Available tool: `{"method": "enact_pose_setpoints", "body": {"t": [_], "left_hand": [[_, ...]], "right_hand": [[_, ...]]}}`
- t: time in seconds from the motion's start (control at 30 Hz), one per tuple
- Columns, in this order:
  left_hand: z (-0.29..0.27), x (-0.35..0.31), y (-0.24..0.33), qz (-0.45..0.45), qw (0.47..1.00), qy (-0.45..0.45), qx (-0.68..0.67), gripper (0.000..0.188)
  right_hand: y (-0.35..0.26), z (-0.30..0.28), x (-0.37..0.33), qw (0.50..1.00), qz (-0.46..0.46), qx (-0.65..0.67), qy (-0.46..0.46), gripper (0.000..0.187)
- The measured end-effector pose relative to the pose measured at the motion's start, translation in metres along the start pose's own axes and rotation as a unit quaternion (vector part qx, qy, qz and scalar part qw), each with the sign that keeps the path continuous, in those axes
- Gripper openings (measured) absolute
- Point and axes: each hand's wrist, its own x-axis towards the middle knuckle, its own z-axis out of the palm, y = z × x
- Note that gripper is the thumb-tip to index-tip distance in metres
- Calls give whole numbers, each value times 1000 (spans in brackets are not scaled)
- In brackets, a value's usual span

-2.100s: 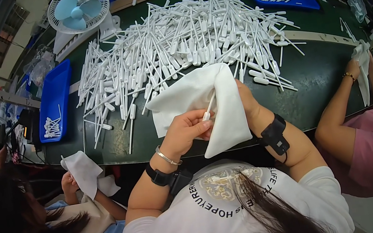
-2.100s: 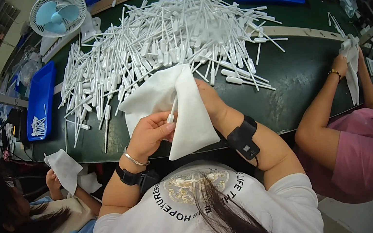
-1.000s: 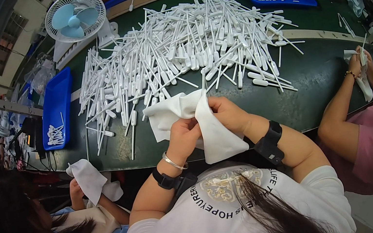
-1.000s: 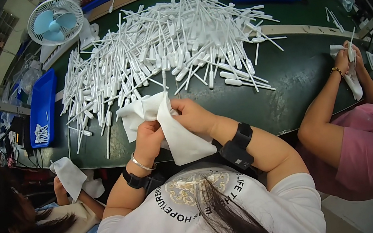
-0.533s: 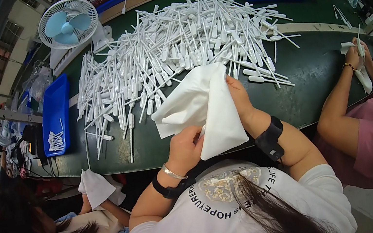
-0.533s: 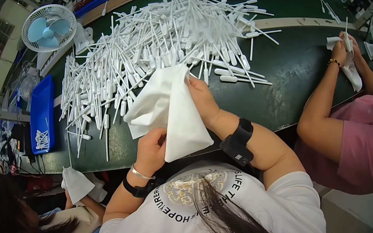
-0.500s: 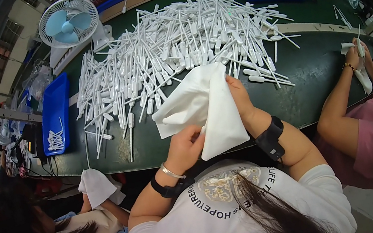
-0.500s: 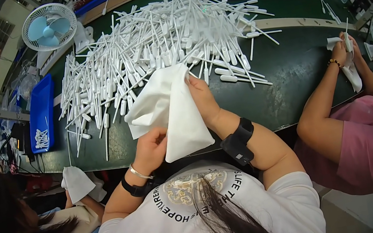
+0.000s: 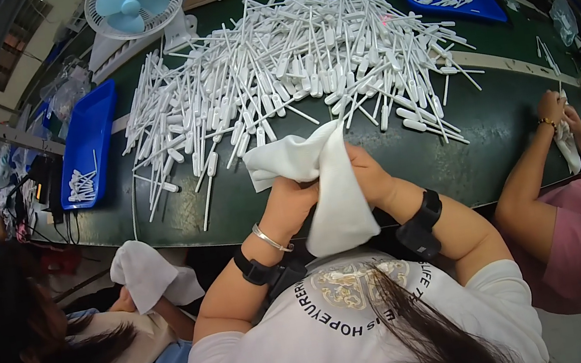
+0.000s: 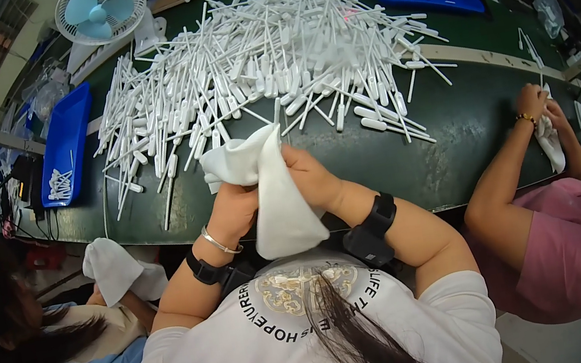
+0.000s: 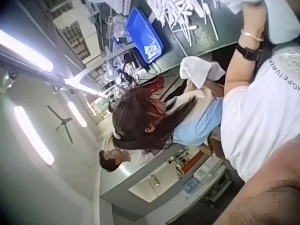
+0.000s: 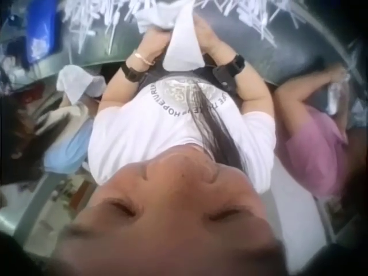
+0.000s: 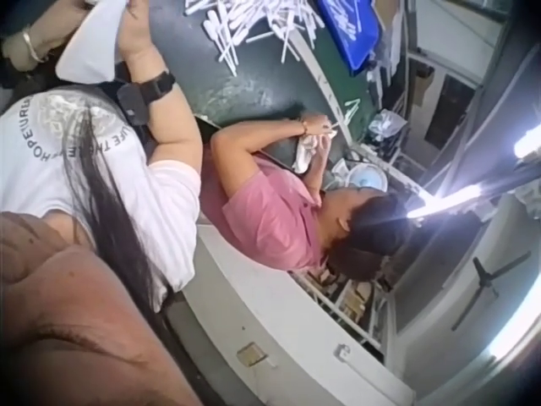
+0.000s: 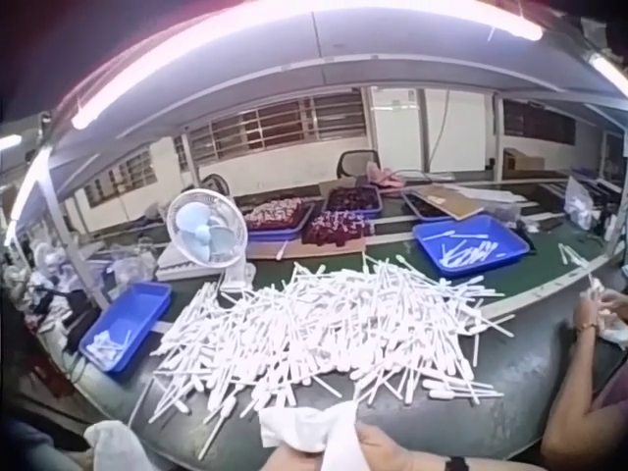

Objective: The person wipes white plastic sticks with a cloth one at a time, occasionally placing them into a blue tray or pushing them into a red foam block.

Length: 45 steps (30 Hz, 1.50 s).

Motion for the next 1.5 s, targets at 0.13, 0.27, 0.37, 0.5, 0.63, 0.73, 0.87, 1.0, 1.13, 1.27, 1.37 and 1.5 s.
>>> {"method": "enact_pose_setpoints", "body": {"t": [0.13, 0.27, 0.37, 0.5, 0.63, 0.73, 0.87, 1.0, 1.13, 1.27, 1.37, 1.5], "left_hand": [[1, 4, 3, 59, 991, -4, 123, 37], [1, -1, 7, 53, 998, -1, 29, 36], [-22, -15, 42, -40, 950, -37, 306, 28], [-2, 4, 66, 115, 977, 59, 171, 16], [-10, 18, 42, 74, 991, 52, 103, 15], [-23, 18, 41, 126, 986, 84, 75, 16], [-28, 16, 45, 173, 975, 110, 81, 18], [-37, 14, 53, 198, 973, 121, 3, 17], [-35, 14, 52, 195, 972, 119, -45, 17], [-20, 18, 36, 172, 976, 133, 26, 16], [-13, 20, 32, 158, 976, 134, 63, 17], [-13, 22, 39, 162, 977, 132, 36, 17]], "right_hand": [[9, 9, 7, 995, -72, -2, 61, 31], [8, 5, 9, 983, -121, -47, 126, 23], [2, -6, 5, 964, -133, -117, 196, 20], [1, 8, 0, 968, 4, -235, 87, 21], [-9, 13, 1, 968, -4, -235, 92, 23], [-7, 9, 4, 955, -65, -280, 80, 25], [-7, 0, 4, 967, -33, -239, 87, 28], [-14, -8, 6, 989, 47, -109, 90, 29], [-17, -4, 8, 989, 79, -6, 125, 30], [-21, 21, 12, 986, 57, 42, 149, 29], [-17, 15, 10, 992, 32, -9, 125, 29], [-17, 2, 5, 994, 22, -83, 62, 29]]}}
